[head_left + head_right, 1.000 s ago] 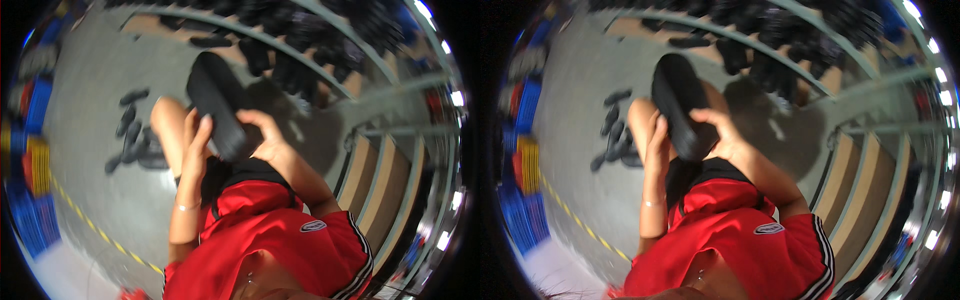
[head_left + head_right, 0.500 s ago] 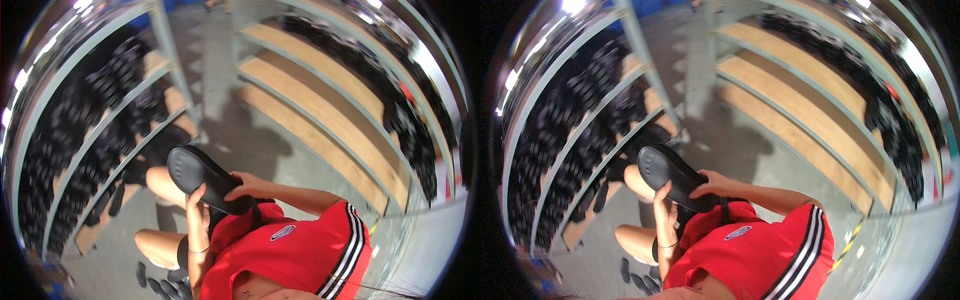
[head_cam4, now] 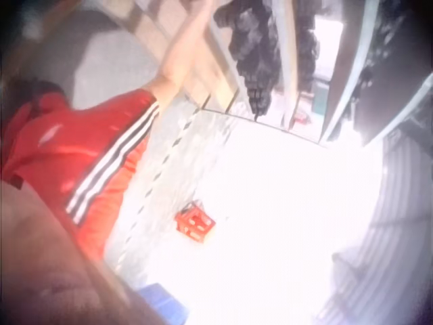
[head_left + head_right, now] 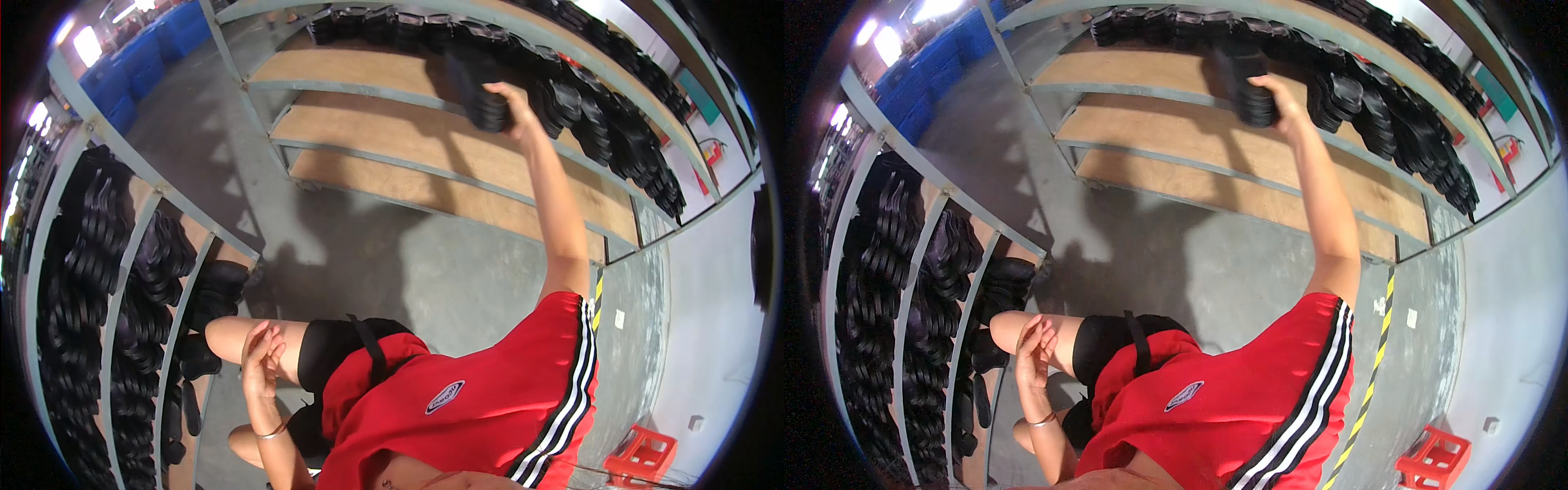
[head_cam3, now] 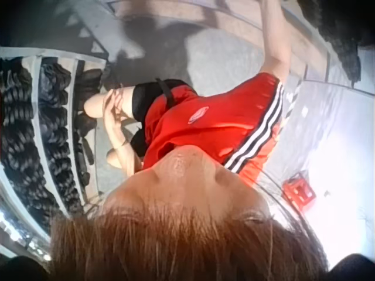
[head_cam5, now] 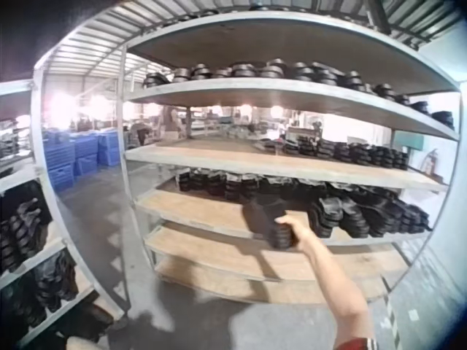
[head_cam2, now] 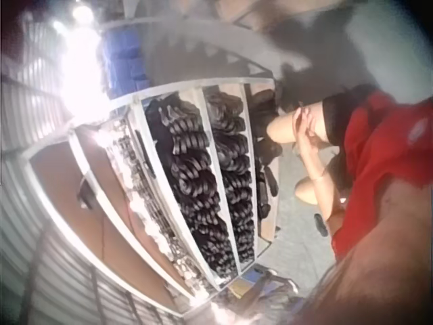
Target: The person repeatedly picks up shoe soles, aligns and stacks them together in their hands, and places the stacked soles onto the shelves of a storage rack.
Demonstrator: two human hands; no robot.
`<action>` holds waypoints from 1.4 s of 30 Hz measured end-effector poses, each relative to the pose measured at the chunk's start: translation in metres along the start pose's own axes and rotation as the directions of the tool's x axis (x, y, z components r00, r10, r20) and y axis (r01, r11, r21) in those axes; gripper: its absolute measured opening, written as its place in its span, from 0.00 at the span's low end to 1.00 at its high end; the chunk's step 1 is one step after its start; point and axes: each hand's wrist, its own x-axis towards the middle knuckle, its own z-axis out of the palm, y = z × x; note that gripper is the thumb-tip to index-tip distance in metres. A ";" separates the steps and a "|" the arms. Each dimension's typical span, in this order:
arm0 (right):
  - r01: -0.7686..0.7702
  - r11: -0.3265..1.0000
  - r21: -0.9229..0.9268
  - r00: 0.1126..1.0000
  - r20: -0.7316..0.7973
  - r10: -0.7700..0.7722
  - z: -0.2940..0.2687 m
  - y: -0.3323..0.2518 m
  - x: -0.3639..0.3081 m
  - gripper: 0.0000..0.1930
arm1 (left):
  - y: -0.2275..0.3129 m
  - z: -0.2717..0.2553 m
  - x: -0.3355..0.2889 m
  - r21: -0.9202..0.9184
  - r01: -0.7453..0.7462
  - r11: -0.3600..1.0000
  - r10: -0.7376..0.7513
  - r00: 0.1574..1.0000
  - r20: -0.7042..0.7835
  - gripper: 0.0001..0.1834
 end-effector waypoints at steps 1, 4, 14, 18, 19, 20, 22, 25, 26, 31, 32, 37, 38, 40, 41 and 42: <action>-0.045 0.999 -0.016 0.998 -0.043 0.044 -0.028 -0.010 0.021 0.20 | 0.000 -0.008 -0.001 0.013 0.007 1.000 -0.006 0.999 -0.053 0.17; -0.086 0.996 -0.010 0.942 -0.325 0.078 -0.070 -0.022 0.048 0.18 | -0.006 -0.047 -0.010 0.006 -0.009 1.000 0.010 0.986 -0.164 0.16; 0.308 0.948 0.081 0.315 -0.949 -0.021 -0.086 -0.012 0.094 0.35 | -0.070 -0.250 -0.128 0.329 -0.217 0.919 0.393 0.574 -0.718 0.19; 0.123 0.782 -0.611 0.003 -0.788 -0.616 -0.004 0.038 0.058 0.44 | -0.122 -0.310 -0.203 0.564 -0.120 0.817 0.576 0.217 -0.788 0.25; 0.226 0.522 -0.823 -0.029 -0.541 -0.840 0.002 0.062 0.061 0.40 | -0.131 -0.305 -0.211 0.618 0.045 0.785 0.605 0.157 -0.780 0.28; 0.151 0.225 -0.963 0.040 -0.222 -0.974 -0.008 0.077 0.058 0.39 | -0.128 -0.280 -0.198 0.554 -0.109 0.826 0.564 0.167 -0.809 0.29; 0.509 0.118 -0.852 0.263 0.023 -0.965 0.055 0.132 0.042 0.28 | -0.125 -0.248 -0.207 0.661 0.196 0.725 0.620 0.233 -0.749 0.35; 0.717 0.559 -0.417 0.697 0.399 -0.596 0.107 0.234 0.068 0.13 | -0.130 -0.217 -0.204 0.728 0.503 0.466 0.796 0.122 -0.593 0.35; 0.563 0.759 -0.326 0.763 0.558 -0.326 0.138 0.272 0.060 0.10 | -0.134 -0.209 -0.213 0.723 0.501 0.475 0.811 0.069 -0.581 0.35; 0.534 0.591 -0.605 0.521 0.786 0.333 0.312 0.402 -0.036 0.14 | -0.149 -0.165 -0.247 0.594 0.519 0.615 0.705 -0.023 -0.709 0.32; 0.549 0.597 -0.585 0.397 0.811 0.429 0.345 0.421 -0.043 0.15 | -0.150 -0.160 -0.254 0.593 0.487 0.641 0.697 -0.045 -0.716 0.32; 0.385 0.399 -0.832 0.271 0.515 0.813 0.476 0.485 -0.127 0.21 | -0.192 -0.132 -0.268 0.463 0.438 0.770 0.596 -0.237 -0.767 0.30; 0.289 0.451 -0.844 0.236 0.519 0.821 0.490 0.498 -0.118 0.24 | -0.196 -0.136 -0.265 0.476 0.429 0.768 0.613 -0.275 -0.741 0.30; 0.177 0.493 -0.852 0.204 0.521 0.828 0.509 0.521 -0.113 0.26 | -0.196 -0.135 -0.262 0.418 0.358 0.835 0.537 -0.362 -0.762 0.31; 0.141 0.449 -0.882 0.238 0.470 0.850 0.518 0.533 -0.120 0.29 | -0.197 -0.135 -0.263 0.428 0.300 0.853 0.519 -0.390 -0.760 0.30; 0.102 0.408 -0.908 0.273 0.419 0.866 0.527 0.543 -0.122 0.32 | -0.196 -0.136 -0.265 0.443 0.238 0.865 0.502 -0.415 -0.758 0.30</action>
